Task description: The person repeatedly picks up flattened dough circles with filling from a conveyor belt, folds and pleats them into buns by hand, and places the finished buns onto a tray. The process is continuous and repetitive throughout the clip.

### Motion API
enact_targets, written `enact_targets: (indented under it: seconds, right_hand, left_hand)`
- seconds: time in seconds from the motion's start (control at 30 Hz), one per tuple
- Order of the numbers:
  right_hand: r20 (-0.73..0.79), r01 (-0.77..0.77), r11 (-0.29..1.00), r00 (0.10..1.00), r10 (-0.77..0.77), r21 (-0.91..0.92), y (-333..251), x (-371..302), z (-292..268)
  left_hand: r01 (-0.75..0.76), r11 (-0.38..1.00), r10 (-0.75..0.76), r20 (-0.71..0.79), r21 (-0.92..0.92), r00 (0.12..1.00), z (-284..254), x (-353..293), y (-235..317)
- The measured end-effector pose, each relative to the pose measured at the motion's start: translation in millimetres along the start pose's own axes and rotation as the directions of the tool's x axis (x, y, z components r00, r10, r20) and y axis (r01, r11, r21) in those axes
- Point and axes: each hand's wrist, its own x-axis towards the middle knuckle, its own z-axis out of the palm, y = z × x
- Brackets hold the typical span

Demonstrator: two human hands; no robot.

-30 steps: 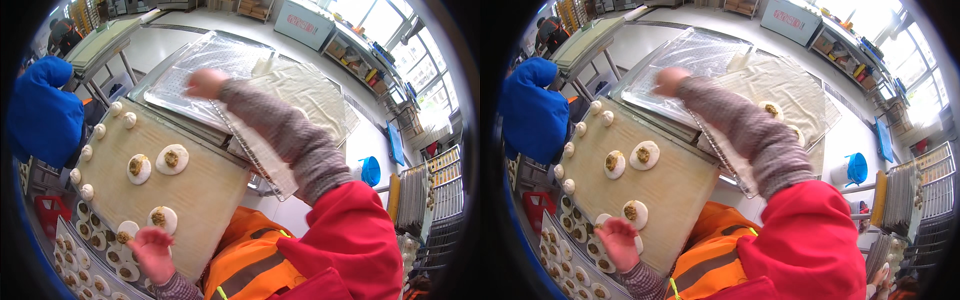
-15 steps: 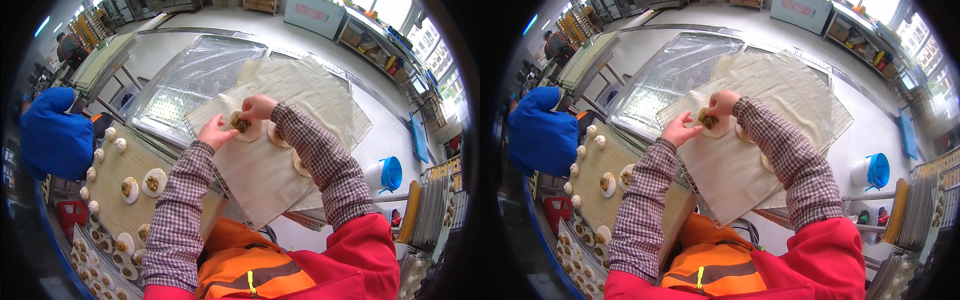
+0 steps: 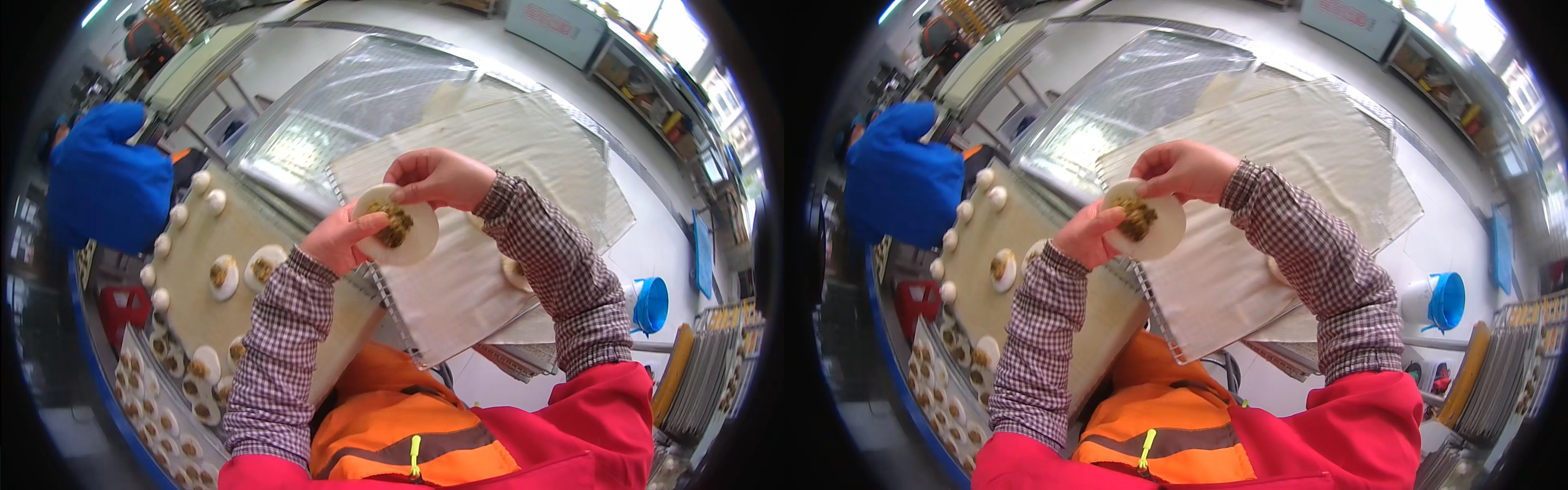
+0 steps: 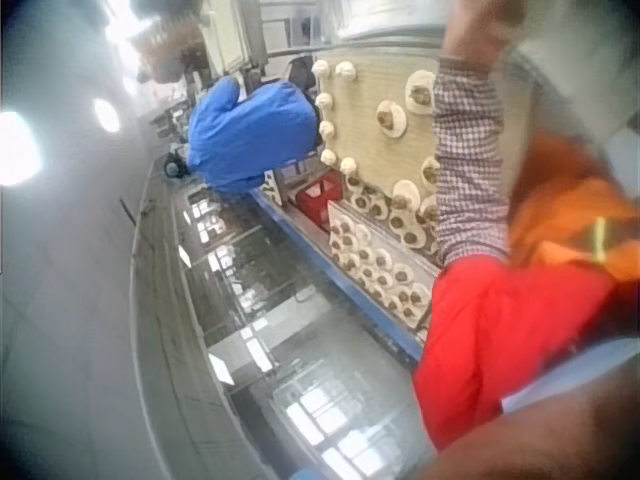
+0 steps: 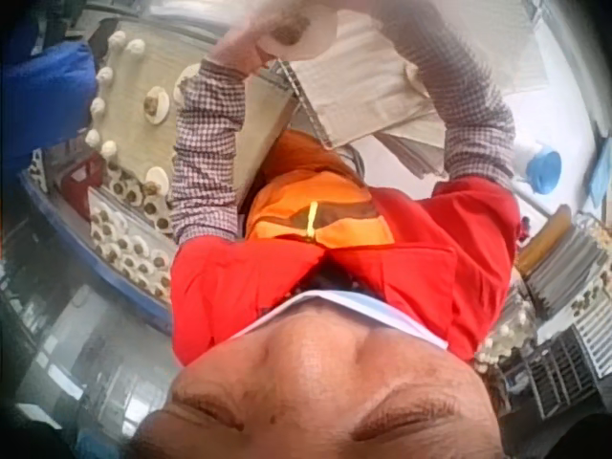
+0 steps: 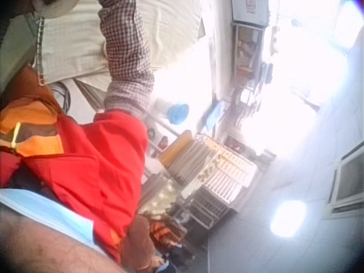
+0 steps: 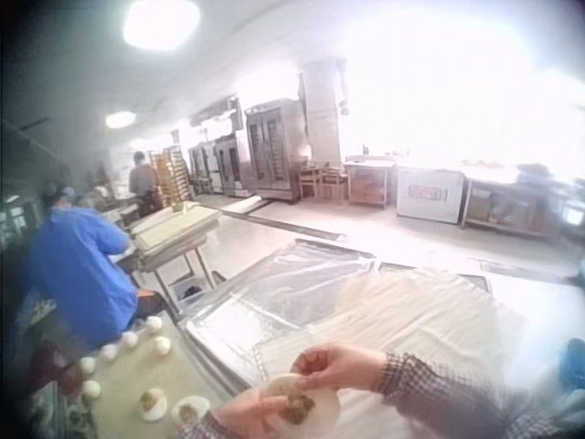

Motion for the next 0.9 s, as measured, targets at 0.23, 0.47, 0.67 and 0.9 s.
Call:
enact_targets:
  seconds: [0.23, 0.47, 0.67, 0.9]
  right_hand:
    - [0.056, 0.032, 0.842, 0.998, -0.002, -0.539, 3.2, 26.2, 134.1]
    - [0.215, 0.0, 0.926, 0.973, 0.087, -0.377, 67.3, 38.1, 249.2]
    - [0.156, 0.315, 0.734, 0.948, -0.278, -0.602, 103.3, 28.8, 329.3]
    - [0.24, 0.392, 0.677, 0.919, -0.312, -0.623, 121.2, 24.4, 374.3]
  left_hand:
    - [-0.113, 0.938, 0.037, -0.23, -0.327, 0.972, -1.7, -162.7, -66.6]
    - [-0.349, 0.923, 0.188, -0.605, -0.159, 0.774, 7.9, -285.0, -104.6]
    - [-0.12, 0.946, 0.31, -0.735, 0.301, 0.603, 6.1, -342.0, -132.1]
    - [-0.091, 0.934, 0.309, -0.653, 0.345, 0.691, 4.8, -385.0, -149.7]
